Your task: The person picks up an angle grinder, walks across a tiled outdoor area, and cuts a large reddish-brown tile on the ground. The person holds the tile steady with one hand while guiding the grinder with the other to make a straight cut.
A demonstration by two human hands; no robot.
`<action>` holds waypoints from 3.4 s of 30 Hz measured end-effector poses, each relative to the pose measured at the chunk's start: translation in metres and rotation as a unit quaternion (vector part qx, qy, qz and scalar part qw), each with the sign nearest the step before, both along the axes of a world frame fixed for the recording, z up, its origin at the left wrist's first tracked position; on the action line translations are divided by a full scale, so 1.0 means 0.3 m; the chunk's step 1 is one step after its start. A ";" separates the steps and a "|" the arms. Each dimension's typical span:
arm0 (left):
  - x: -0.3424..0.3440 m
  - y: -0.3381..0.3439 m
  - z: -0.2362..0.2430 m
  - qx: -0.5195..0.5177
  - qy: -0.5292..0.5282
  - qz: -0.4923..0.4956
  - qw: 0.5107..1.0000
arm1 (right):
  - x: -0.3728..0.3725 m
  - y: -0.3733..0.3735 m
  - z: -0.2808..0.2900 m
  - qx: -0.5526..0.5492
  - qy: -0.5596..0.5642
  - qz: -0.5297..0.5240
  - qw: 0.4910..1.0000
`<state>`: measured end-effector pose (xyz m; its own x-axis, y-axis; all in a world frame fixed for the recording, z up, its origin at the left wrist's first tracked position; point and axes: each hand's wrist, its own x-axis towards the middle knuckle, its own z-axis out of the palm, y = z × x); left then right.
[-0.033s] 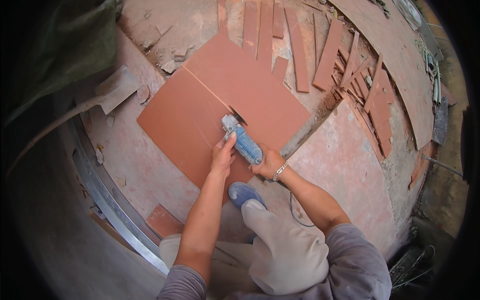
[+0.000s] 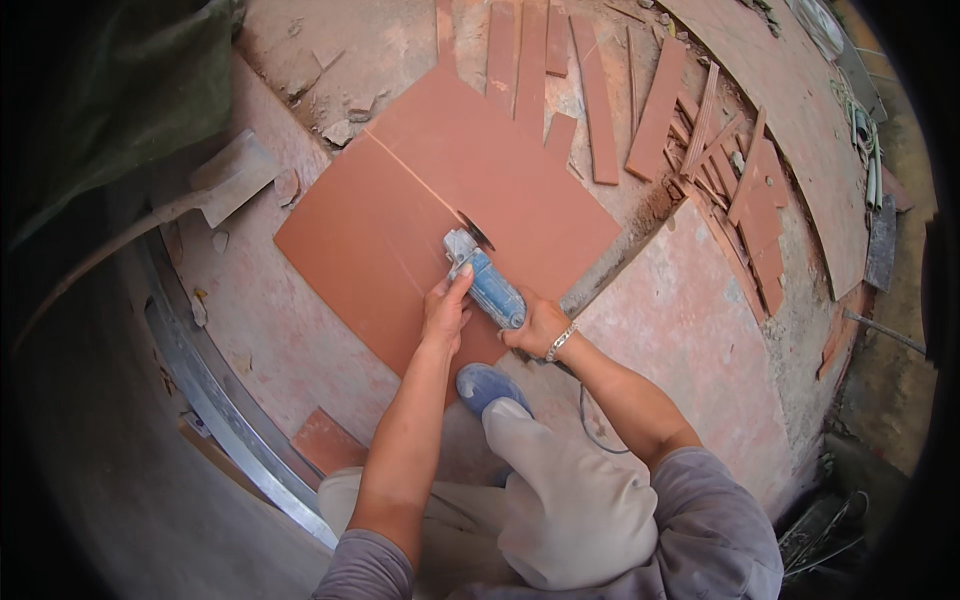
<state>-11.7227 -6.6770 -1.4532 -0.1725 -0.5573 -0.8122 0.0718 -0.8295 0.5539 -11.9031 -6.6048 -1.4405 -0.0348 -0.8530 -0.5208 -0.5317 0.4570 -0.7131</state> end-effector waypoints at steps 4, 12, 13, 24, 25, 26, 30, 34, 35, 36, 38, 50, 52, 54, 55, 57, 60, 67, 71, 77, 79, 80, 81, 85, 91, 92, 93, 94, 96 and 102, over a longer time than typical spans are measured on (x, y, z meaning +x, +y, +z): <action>-0.016 -0.010 -0.002 -0.007 0.007 0.004 1.000 | -0.016 -0.013 0.004 0.004 0.002 0.001 1.000; -0.021 0.005 -0.022 0.004 0.002 0.007 1.000 | -0.026 -0.002 0.007 0.015 0.019 0.010 1.000; -0.021 0.007 -0.023 -0.002 0.010 0.009 1.000 | -0.027 -0.001 0.008 0.017 0.023 0.012 1.000; -0.029 0.027 -0.029 0.007 0.006 0.006 1.000 | -0.039 0.014 0.021 0.028 0.017 0.016 0.999; -0.031 0.029 -0.027 0.003 0.012 0.006 1.000 | -0.040 0.016 0.023 0.028 0.017 0.017 0.999; -0.032 0.032 -0.026 0.004 0.012 0.006 1.000 | -0.041 0.018 0.024 0.029 0.020 0.017 0.999; -0.037 0.044 -0.025 0.009 0.012 0.006 1.000 | -0.047 0.030 0.031 0.040 0.008 0.016 0.999; -0.046 0.056 -0.020 0.006 0.018 0.003 1.000 | -0.056 0.045 0.028 0.030 0.010 0.018 0.999; -0.048 0.059 -0.019 0.008 0.017 0.003 1.000 | -0.058 0.049 0.026 0.026 0.014 0.019 0.999; -0.050 0.062 -0.019 0.014 0.012 0.001 1.000 | -0.060 0.053 0.024 0.025 0.013 0.019 0.999; -0.052 0.066 -0.020 0.010 0.015 0.003 1.000 | -0.062 0.058 0.022 0.020 0.013 0.023 0.999; -0.049 0.081 -0.033 0.011 0.022 -0.004 1.000 | -0.063 0.079 -0.002 0.026 0.008 0.006 1.000; -0.049 0.083 -0.028 0.011 0.022 -0.004 1.000 | -0.062 0.082 -0.005 0.034 0.016 0.009 0.999; -0.050 0.086 -0.026 0.017 0.016 -0.005 1.000 | -0.063 0.084 -0.008 0.028 0.013 0.012 0.999; -0.050 0.088 -0.027 0.012 0.020 -0.004 1.000 | -0.063 0.085 -0.010 0.016 0.007 0.012 1.000; -0.049 0.091 -0.032 0.014 0.019 -0.007 1.000 | -0.065 0.087 -0.011 0.004 0.002 0.015 1.000; -0.047 0.095 -0.041 0.011 0.022 -0.003 1.000 | -0.064 0.088 -0.005 0.003 0.003 0.016 1.000; -0.042 0.106 -0.061 0.004 0.031 -0.018 0.999 | -0.064 0.081 0.027 0.031 0.014 0.022 0.999; -0.044 0.110 -0.043 0.002 0.043 -0.016 0.999 | -0.063 0.082 0.038 0.050 0.029 0.032 0.998; -0.049 0.115 -0.029 0.004 0.050 -0.021 0.999 | -0.067 0.092 0.043 0.051 0.034 0.035 0.997; -0.054 0.119 -0.027 0.006 0.047 -0.009 0.999 | -0.069 0.095 0.049 0.054 0.031 0.033 0.997; -0.057 0.122 -0.026 0.008 0.045 0.003 0.999 | -0.070 0.096 0.051 0.059 0.034 0.032 0.997; -0.059 0.125 -0.024 0.013 0.042 0.012 0.999 | -0.071 0.098 0.053 0.056 0.032 0.033 0.997; -0.064 0.133 -0.018 0.002 0.056 0.019 0.998 | -0.074 0.106 0.054 0.053 0.031 0.032 0.998; -0.072 0.136 -0.002 0.022 0.039 0.023 0.999 | -0.080 0.117 0.061 0.055 0.033 0.031 0.997; -0.073 0.138 0.003 0.020 0.049 0.026 0.998 | -0.080 0.119 0.061 0.057 0.036 0.030 0.997; -0.074 0.139 0.007 0.022 0.058 0.029 0.998 | -0.080 0.123 0.060 0.054 0.034 0.029 0.998; -0.074 0.141 0.010 0.013 0.065 0.030 0.997 | -0.080 0.127 0.059 0.055 0.036 0.028 0.997; -0.075 0.146 0.013 0.011 0.075 0.031 0.997 | -0.080 0.135 0.056 0.054 0.035 0.025 0.998; -0.076 0.161 -0.002 0.014 0.089 0.028 0.996 | -0.088 0.153 0.052 0.075 0.036 0.022 0.996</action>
